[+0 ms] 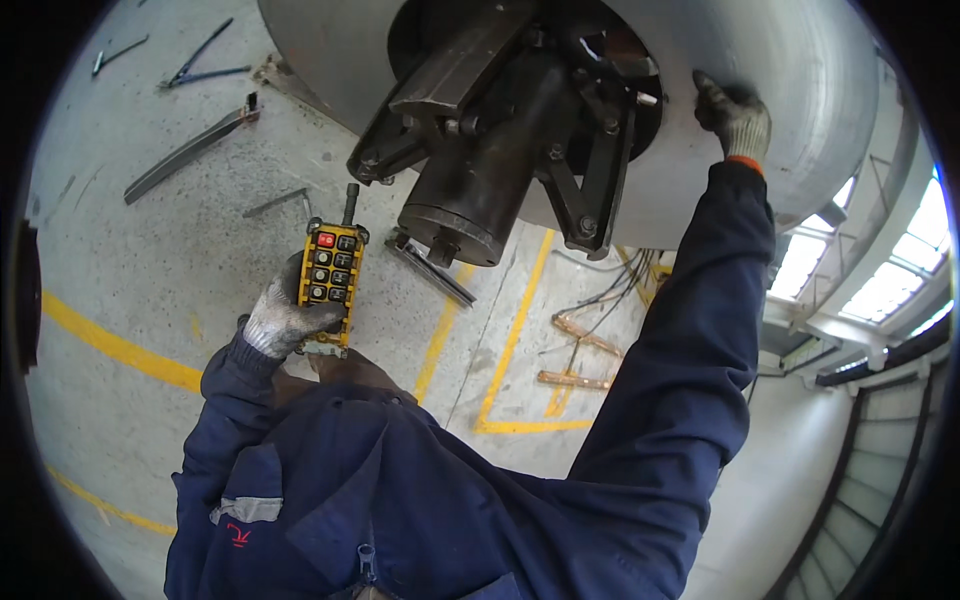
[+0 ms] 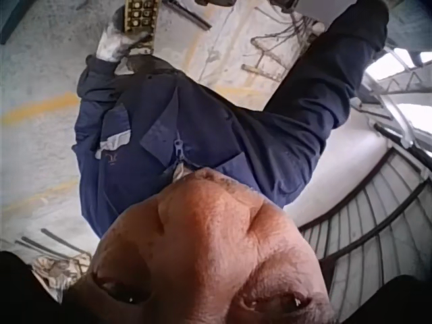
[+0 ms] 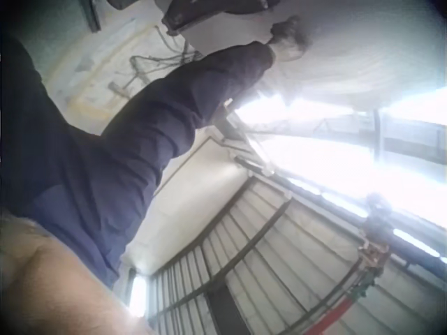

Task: Loading a large metal coil onto a machine spindle using an overhead crane and remote control.

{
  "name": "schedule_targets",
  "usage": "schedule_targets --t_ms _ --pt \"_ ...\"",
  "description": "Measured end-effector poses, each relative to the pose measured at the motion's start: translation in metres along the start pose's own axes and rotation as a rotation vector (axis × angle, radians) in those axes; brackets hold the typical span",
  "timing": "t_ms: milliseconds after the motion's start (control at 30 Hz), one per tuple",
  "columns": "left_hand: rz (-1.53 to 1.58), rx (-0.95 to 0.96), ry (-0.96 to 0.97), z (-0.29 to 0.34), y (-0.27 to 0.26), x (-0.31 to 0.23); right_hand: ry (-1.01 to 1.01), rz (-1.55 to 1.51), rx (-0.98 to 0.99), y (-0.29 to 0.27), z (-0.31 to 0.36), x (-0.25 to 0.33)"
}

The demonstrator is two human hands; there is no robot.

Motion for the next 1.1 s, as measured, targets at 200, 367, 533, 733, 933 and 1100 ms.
schedule_targets --t_ms 200,367,533,733,933,1100 --pt "0.012 0.074 0.02 -0.008 -0.006 0.003 0.111 -0.243 0.149 -0.016 -0.003 -0.023" --pt "-0.028 0.04 -0.033 -0.015 -0.017 -0.001 0.443 -0.643 0.3 0.009 -0.012 -0.041" --pt "0.17 0.106 -0.091 -0.017 -0.012 0.008 0.321 -0.395 0.343 -0.004 -0.036 -0.054" --pt "0.199 0.117 -0.098 -0.019 -0.009 -0.001 0.906 -1.364 0.155 0.025 -0.027 -0.053" --pt "0.096 0.101 -0.07 -0.019 -0.016 0.0 0.588 -0.567 0.414 0.026 -0.045 -0.05" --pt "0.133 0.072 -0.029 -0.014 -0.017 0.01 0.977 -1.347 -0.03 0.025 -0.031 -0.075"
Point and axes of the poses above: each hand's wrist, its own z-axis away from the middle knuckle, its own y-axis out of the palm, x = y × z, the point moved 10 cm from there along -z, towards the middle knuckle
